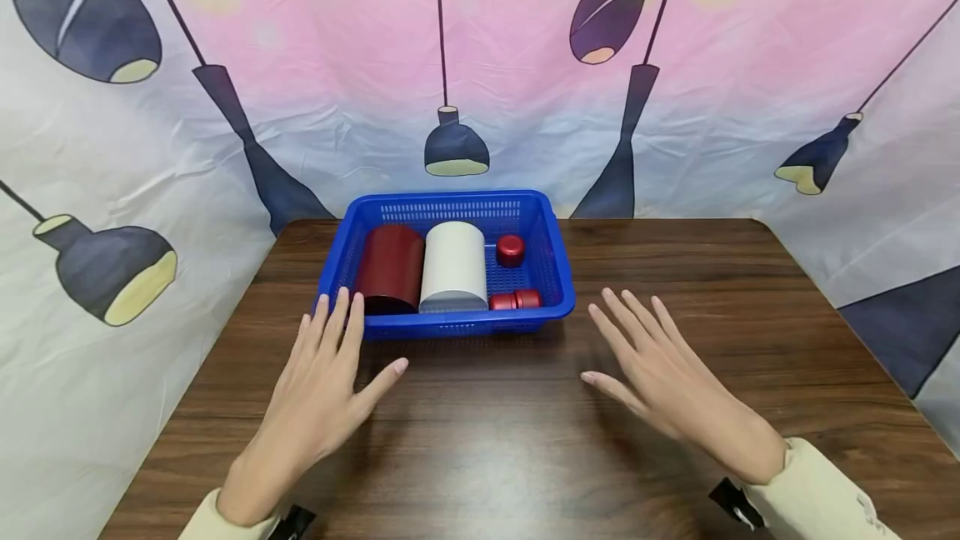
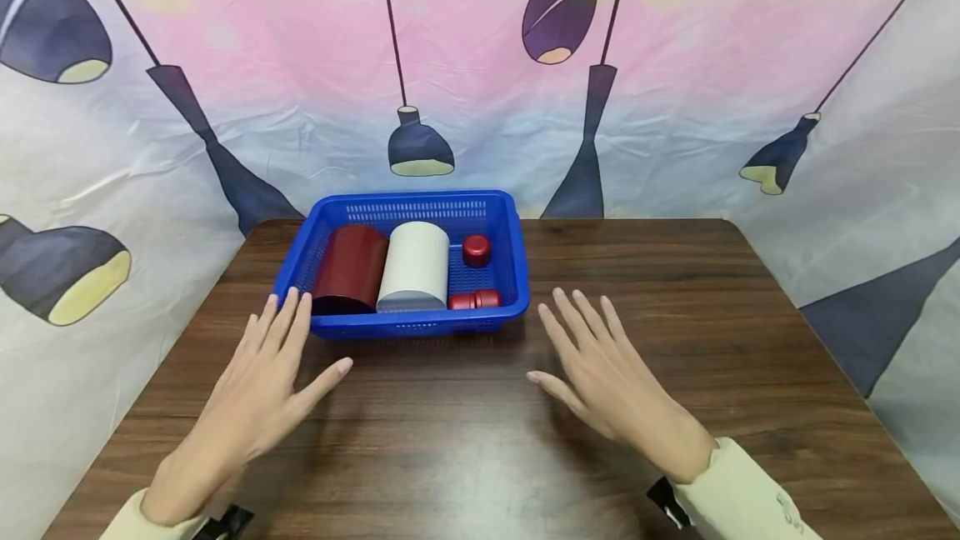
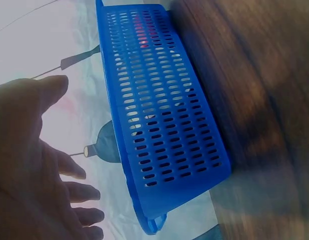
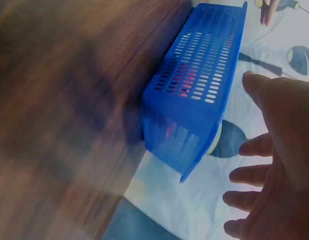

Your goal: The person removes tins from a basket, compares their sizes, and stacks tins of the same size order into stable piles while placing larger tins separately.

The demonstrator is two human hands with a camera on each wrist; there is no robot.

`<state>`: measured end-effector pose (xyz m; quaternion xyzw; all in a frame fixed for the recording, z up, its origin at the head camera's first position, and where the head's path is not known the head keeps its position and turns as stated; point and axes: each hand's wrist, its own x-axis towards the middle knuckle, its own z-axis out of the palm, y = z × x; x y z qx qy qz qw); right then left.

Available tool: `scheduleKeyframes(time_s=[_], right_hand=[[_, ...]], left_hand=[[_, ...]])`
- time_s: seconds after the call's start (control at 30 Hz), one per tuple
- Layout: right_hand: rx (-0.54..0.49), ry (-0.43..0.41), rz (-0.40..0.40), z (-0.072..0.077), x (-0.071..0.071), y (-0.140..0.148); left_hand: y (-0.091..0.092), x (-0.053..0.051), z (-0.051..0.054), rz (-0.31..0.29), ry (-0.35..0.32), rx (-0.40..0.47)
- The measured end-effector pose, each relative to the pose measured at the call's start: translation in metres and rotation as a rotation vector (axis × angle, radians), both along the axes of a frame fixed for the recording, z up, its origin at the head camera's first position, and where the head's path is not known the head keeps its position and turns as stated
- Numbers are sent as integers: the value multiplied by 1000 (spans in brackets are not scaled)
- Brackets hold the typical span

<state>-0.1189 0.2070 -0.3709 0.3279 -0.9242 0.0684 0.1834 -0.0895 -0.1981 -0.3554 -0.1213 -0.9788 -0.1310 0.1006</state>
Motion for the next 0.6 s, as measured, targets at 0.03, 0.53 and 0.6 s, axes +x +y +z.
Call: scheduleKeyframes(time_s=[0.03, 0.53, 0.6], right_hand=[[2, 5, 13, 2, -3, -3], [34, -173, 130, 34, -55, -52], [27, -207, 138, 38, -64, -59]], left_hand=[[0, -4, 1, 1, -4, 3], [-10, -64, 11, -21, -62, 8], [-12, -72, 12, -17, -64, 7]])
